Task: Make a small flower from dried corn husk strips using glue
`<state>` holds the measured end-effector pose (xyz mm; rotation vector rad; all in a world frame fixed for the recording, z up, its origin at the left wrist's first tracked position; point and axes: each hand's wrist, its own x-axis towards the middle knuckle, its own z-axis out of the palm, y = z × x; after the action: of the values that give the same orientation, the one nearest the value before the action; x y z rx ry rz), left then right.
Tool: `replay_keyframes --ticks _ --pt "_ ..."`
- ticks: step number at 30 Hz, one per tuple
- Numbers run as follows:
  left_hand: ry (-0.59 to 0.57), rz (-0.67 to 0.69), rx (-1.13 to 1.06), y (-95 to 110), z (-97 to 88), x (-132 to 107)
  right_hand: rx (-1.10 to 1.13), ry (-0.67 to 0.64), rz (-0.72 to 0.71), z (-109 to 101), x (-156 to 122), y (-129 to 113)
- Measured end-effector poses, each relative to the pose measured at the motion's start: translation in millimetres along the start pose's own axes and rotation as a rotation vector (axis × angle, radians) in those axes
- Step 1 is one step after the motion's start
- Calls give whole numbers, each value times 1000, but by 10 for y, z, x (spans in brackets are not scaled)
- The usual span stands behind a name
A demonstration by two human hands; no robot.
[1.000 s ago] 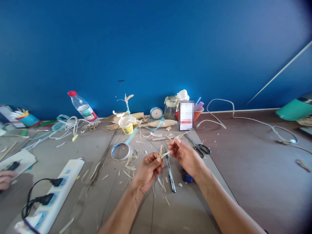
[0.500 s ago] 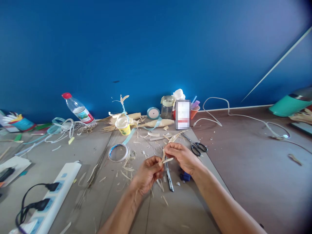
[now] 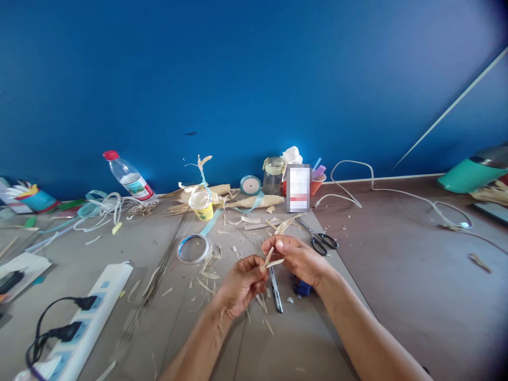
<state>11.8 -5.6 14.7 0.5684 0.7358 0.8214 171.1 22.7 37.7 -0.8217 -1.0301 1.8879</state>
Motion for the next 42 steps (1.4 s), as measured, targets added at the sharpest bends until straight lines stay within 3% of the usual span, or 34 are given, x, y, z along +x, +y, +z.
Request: replay_keyframes --ticks 5,10,27,33,39,42 --pt "23 7 32 -10 8 4 -29 92 56 5 30 64" --pt "25 34 82 -33 2 10 -27 101 120 -24 69 135" --pt "44 51 106 -10 20 0 -25 159 123 42 88 172" --pt "41 67 104 -15 -1 5 88 142 194 56 106 208" --pt "36 70 90 -8 0 -7 256 277 125 -34 172 265" --pt "41 71 52 2 -1 -6 387 217 151 -79 149 240"
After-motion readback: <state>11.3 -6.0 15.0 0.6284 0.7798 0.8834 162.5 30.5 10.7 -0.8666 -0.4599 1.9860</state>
